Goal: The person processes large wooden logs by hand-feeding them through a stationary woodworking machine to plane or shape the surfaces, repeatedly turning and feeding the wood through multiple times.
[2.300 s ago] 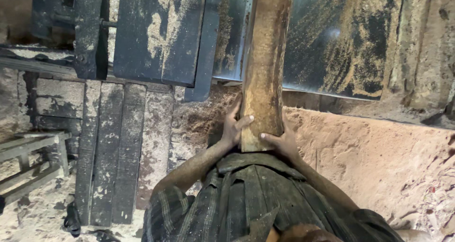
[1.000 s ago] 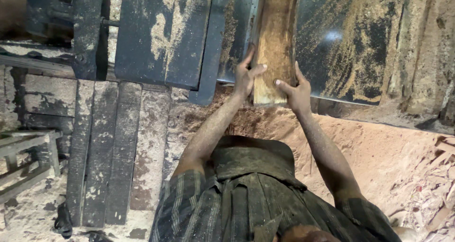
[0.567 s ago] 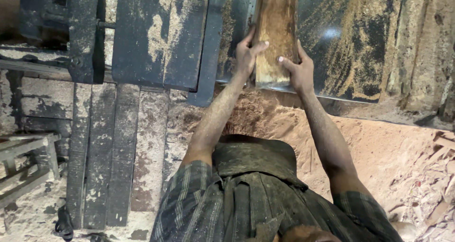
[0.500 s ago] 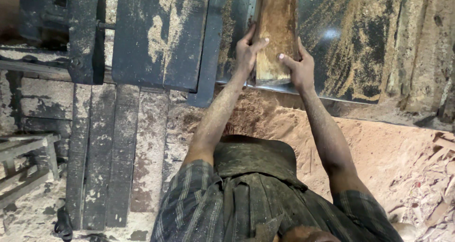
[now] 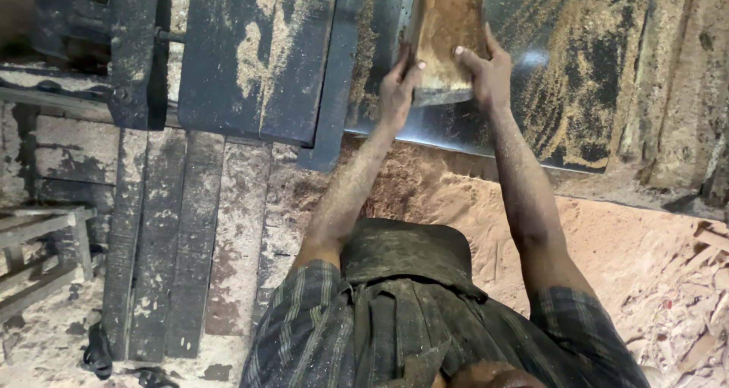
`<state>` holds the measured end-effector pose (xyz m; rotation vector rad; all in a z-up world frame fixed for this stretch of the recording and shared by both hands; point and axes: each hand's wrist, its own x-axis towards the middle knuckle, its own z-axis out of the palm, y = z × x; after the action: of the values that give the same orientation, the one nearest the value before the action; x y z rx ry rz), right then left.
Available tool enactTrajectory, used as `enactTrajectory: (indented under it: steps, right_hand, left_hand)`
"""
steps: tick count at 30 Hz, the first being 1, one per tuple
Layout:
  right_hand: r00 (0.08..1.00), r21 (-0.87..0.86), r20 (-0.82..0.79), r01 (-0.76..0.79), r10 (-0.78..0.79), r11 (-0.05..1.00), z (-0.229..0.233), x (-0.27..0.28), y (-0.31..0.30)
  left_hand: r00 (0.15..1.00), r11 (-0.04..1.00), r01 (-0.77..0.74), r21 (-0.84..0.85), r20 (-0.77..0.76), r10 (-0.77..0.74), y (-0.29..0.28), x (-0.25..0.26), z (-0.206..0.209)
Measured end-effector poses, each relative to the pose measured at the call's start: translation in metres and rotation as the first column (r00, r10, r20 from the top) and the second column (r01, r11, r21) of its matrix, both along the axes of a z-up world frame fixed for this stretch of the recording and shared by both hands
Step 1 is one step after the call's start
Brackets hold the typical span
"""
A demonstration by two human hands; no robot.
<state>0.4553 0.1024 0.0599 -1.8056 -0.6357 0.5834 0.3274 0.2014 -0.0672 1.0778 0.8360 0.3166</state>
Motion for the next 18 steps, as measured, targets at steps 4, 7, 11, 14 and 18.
enactTrajectory:
  steps: [4, 7, 11, 14, 18]
  right_hand:
    - [1.000, 0.006, -0.014, -0.001, 0.001, 1.000, 0.002, 0.012, 0.011]
    - [0.999, 0.040, -0.044, 0.028, -0.026, 0.999, -0.007, 0.026, 0.018]
    - [0.999, 0.089, 0.012, -0.046, 0.046, 0.995, -0.022, 0.049, 0.025]
    - [0.999, 0.112, -0.025, -0.030, 0.033, 0.993, -0.028, 0.066, 0.034]
    - [0.998, -0.060, 0.045, 0.043, -0.041, 0.997, -0.033, 0.085, 0.043]
  left_hand:
    - [0.971, 0.987, -0.063, 0.150, 0.239, 0.026, -0.011, -0.011, -0.011]
    - [0.956, 0.986, -0.034, 0.161, 0.292, -0.015, -0.017, -0.020, -0.015]
    - [0.994, 0.970, 0.070, 0.233, 0.071, -0.089, -0.027, -0.054, -0.005]
    - [0.987, 0.922, -0.020, 0.388, 0.155, -0.044, -0.044, -0.090, 0.021]
    - [0.979, 0.538, -0.204, 0.818, 0.165, 0.121, -0.064, -0.158, 0.056]
